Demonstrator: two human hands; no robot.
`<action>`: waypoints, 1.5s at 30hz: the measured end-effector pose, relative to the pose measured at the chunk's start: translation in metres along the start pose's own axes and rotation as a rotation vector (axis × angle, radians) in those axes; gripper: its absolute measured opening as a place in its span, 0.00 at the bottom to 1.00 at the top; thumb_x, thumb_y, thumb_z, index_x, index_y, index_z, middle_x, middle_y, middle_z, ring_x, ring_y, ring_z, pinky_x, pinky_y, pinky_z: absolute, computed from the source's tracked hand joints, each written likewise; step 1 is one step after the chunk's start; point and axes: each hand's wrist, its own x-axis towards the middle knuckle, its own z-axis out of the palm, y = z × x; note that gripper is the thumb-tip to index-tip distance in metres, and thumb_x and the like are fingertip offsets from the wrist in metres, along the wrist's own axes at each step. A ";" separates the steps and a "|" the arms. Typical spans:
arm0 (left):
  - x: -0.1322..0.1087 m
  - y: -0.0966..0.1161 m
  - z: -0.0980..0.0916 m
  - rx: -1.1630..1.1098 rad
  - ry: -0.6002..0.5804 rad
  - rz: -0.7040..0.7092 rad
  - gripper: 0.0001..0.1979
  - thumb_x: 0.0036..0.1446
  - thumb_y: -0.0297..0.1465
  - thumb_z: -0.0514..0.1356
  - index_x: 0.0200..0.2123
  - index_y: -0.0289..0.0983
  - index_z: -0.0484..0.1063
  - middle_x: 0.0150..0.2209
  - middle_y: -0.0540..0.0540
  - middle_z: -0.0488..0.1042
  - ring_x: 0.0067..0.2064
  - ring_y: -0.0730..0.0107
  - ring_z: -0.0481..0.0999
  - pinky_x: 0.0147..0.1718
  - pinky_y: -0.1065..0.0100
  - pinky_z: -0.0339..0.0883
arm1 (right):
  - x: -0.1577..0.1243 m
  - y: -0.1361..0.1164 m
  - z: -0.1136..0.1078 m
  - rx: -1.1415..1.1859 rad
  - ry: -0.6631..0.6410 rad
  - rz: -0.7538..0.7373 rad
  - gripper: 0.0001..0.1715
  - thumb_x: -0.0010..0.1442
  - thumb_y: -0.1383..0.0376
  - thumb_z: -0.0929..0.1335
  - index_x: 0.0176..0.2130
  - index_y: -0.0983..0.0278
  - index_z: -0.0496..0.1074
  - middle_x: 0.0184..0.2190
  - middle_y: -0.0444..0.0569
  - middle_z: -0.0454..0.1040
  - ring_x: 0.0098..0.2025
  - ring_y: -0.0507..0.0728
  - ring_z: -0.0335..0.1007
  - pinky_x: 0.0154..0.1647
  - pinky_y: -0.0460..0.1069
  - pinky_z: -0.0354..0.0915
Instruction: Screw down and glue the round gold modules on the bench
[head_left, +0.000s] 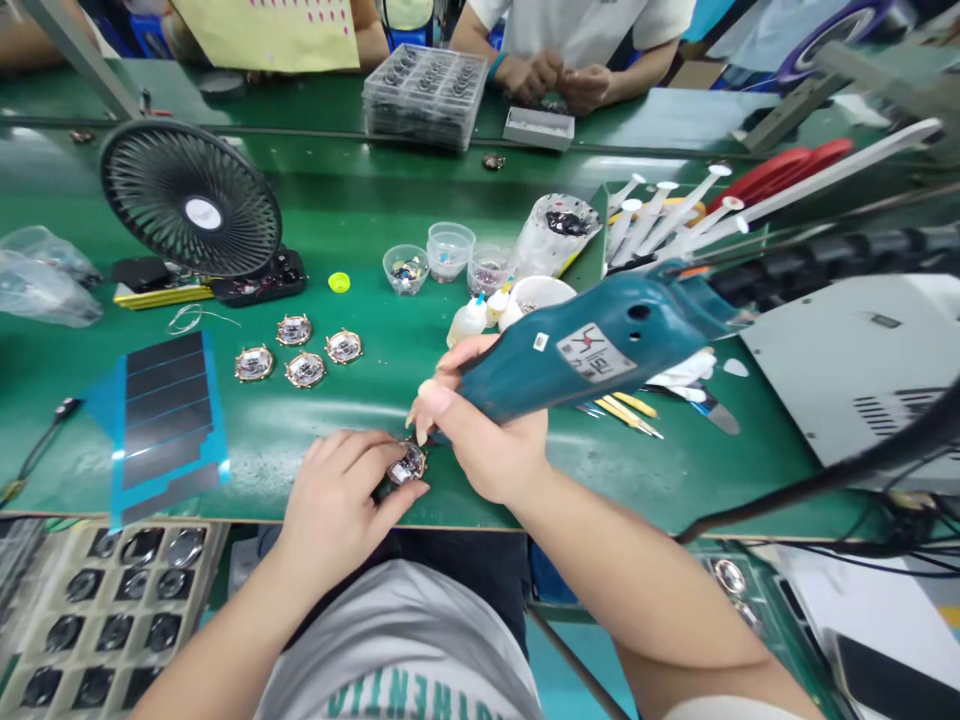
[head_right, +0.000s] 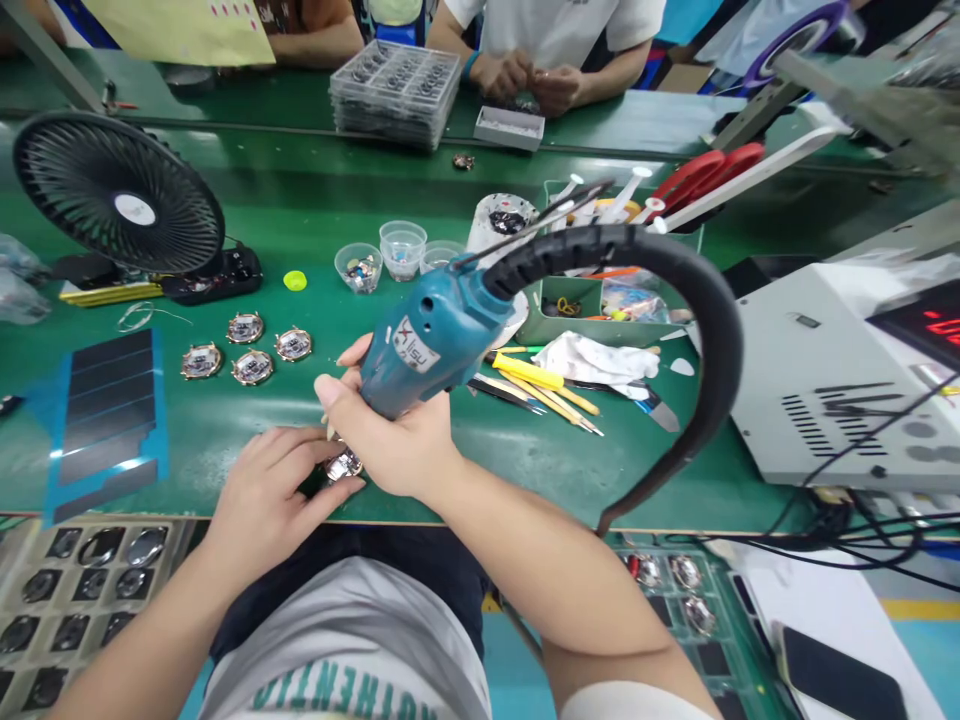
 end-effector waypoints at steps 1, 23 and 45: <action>-0.001 0.000 0.000 0.003 0.011 0.014 0.14 0.66 0.40 0.65 0.51 0.43 0.71 0.49 0.55 0.77 0.48 0.69 0.72 0.47 0.63 0.62 | 0.000 -0.001 0.001 -0.007 0.008 0.017 0.13 0.63 0.67 0.72 0.43 0.63 0.63 0.22 0.37 0.69 0.21 0.48 0.68 0.28 0.45 0.71; -0.001 0.001 0.002 0.041 0.027 0.059 0.15 0.66 0.38 0.66 0.52 0.40 0.70 0.48 0.51 0.76 0.45 0.68 0.71 0.46 0.61 0.63 | 0.000 0.004 0.001 -0.075 -0.019 0.019 0.14 0.65 0.65 0.72 0.44 0.63 0.62 0.23 0.38 0.70 0.22 0.48 0.69 0.28 0.45 0.71; 0.002 0.002 0.000 0.113 0.071 0.121 0.11 0.66 0.36 0.65 0.47 0.37 0.71 0.42 0.47 0.75 0.41 0.65 0.68 0.40 0.61 0.59 | -0.007 0.004 0.002 -0.268 -0.120 -0.020 0.09 0.68 0.64 0.69 0.45 0.59 0.64 0.26 0.39 0.69 0.26 0.51 0.70 0.32 0.51 0.71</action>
